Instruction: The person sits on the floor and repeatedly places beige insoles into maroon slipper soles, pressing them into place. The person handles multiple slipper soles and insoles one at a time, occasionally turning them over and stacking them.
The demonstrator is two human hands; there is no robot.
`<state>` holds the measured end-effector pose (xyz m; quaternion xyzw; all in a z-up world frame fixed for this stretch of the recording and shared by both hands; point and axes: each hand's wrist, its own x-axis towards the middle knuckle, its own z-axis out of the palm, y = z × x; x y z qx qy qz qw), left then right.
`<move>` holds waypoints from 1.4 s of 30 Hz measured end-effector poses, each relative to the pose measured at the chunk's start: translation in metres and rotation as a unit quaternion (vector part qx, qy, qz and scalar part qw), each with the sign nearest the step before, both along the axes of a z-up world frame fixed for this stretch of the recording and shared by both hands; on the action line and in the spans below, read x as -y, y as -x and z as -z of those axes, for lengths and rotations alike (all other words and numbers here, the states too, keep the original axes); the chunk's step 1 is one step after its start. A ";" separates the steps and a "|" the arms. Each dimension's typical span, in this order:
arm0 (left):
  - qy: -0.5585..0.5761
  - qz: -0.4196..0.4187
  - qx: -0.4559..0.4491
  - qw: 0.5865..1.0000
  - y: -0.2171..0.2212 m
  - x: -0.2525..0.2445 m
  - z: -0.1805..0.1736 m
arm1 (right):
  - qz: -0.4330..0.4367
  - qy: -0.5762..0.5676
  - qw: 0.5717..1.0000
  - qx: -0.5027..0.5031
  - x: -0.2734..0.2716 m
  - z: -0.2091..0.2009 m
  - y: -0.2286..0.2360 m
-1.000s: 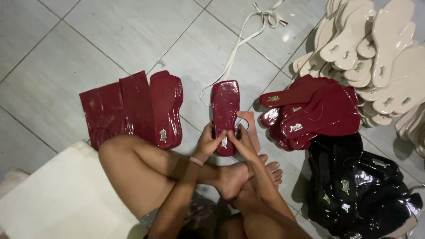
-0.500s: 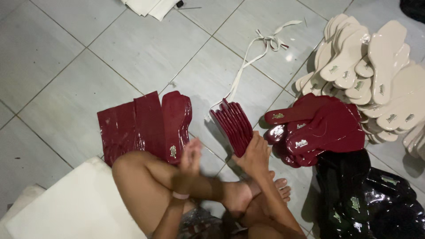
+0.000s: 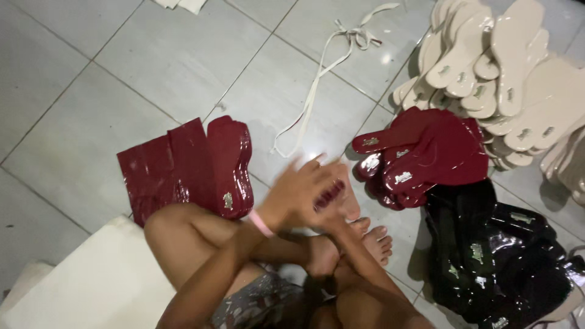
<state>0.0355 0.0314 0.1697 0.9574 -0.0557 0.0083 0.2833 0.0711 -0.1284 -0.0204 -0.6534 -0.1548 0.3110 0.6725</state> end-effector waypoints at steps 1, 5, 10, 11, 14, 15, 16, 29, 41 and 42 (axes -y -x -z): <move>-0.018 0.011 0.045 0.999 -0.001 0.017 0.000 | 0.003 -0.035 0.998 -0.060 -0.006 0.001 -0.004; -0.087 -0.006 0.099 0.991 -0.016 0.027 0.016 | 0.011 -0.069 0.991 -0.117 -0.014 -0.010 -0.008; 0.198 -0.162 0.269 0.929 0.016 -0.052 0.062 | -0.001 0.205 0.936 0.286 -0.008 -0.037 -0.039; 0.319 -0.271 0.280 0.864 0.034 -0.055 0.079 | -0.008 0.328 0.865 0.379 0.000 -0.041 -0.031; 0.479 -0.407 0.278 0.727 0.071 -0.038 0.141 | -0.106 0.478 0.799 0.349 -0.010 -0.039 -0.034; 0.497 -0.421 0.237 0.721 0.077 -0.021 0.163 | -0.111 0.477 0.802 0.342 -0.016 -0.038 -0.036; 0.514 -0.434 0.195 0.714 0.080 -0.006 0.183 | -0.116 0.475 0.806 0.334 -0.021 -0.035 -0.039; 0.695 -0.294 -0.051 0.654 0.041 0.048 0.220 | -0.084 0.054 0.986 -0.131 0.004 0.008 -0.030; 0.490 -0.299 -0.034 0.818 0.021 0.034 0.235 | -0.051 0.535 0.758 0.369 0.064 0.015 -0.027; 0.504 -0.335 -0.070 0.793 0.027 0.034 0.241 | -0.047 0.527 0.753 0.392 0.070 0.024 -0.023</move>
